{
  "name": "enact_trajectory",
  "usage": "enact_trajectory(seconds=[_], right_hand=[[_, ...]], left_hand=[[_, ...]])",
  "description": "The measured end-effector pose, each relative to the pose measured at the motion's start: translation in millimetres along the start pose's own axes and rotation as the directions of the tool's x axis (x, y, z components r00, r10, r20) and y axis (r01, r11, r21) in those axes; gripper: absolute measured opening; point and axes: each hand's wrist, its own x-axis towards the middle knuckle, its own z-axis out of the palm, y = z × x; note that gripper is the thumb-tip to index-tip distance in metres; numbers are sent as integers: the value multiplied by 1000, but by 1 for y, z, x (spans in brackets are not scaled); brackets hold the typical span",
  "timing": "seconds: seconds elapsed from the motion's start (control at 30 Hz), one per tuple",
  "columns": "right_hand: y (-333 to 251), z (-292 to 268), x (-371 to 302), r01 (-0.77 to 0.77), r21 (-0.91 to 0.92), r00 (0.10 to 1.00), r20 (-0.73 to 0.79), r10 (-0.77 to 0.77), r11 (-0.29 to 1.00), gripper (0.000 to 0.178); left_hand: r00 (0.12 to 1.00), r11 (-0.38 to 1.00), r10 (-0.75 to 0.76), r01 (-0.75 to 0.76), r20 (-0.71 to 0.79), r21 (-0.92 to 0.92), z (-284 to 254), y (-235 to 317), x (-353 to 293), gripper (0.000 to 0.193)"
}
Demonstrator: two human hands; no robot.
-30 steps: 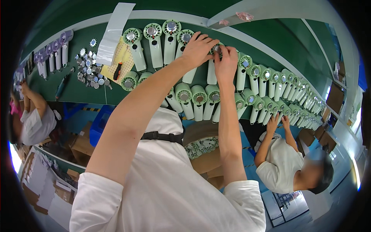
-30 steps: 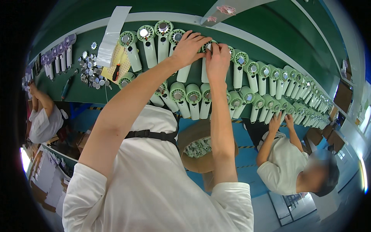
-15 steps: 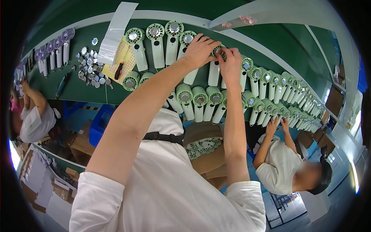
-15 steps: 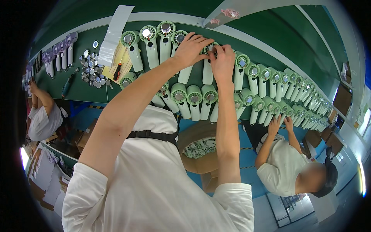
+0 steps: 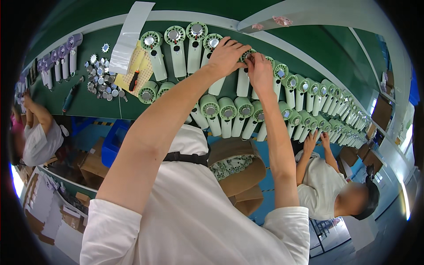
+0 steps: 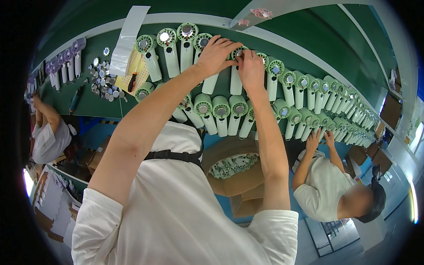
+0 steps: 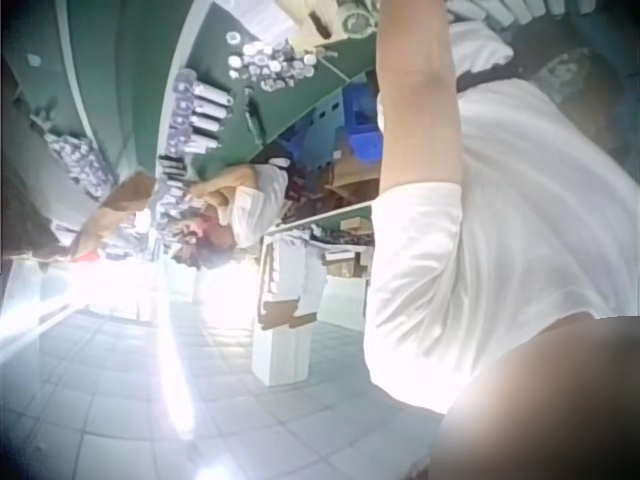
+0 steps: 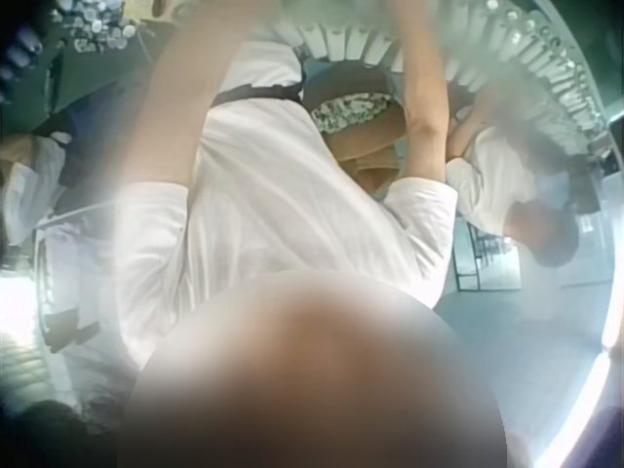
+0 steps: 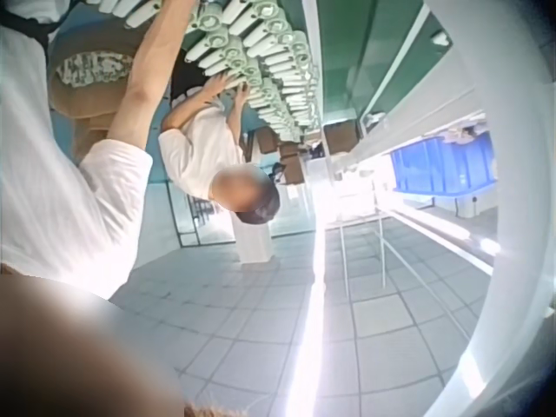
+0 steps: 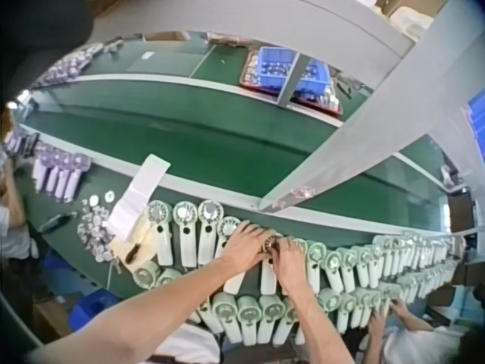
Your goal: Apply circular labels or components to a row of handheld fans on an assembly line.
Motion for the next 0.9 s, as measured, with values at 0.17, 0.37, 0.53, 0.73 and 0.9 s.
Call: enact_trajectory(seconds=[0.17,0.37,0.53,0.73,0.9], right_hand=[[-2,-1,1,5,-30,1000,-9,-6,1000,12],[-1,-3,2,-20,20,999,42,19,1000,13],[-2,-3,5,-18,-17,998,57,19,1000,14],[-2,1,-3,40,-78,999,-10,-41,996,17],[-24,-17,-17,-332,177,939,-33,343,926,32]], left_hand=[[996,999,-46,45,75,19,-3,4,1,62],[998,999,-48,48,37,10,0,4,-1,61],[998,999,-36,35,53,22,-3,4,1,62],[992,997,-21,11,123,80,-5,5,0,64],[987,996,18,-33,160,88,-13,-1,-3,63]])
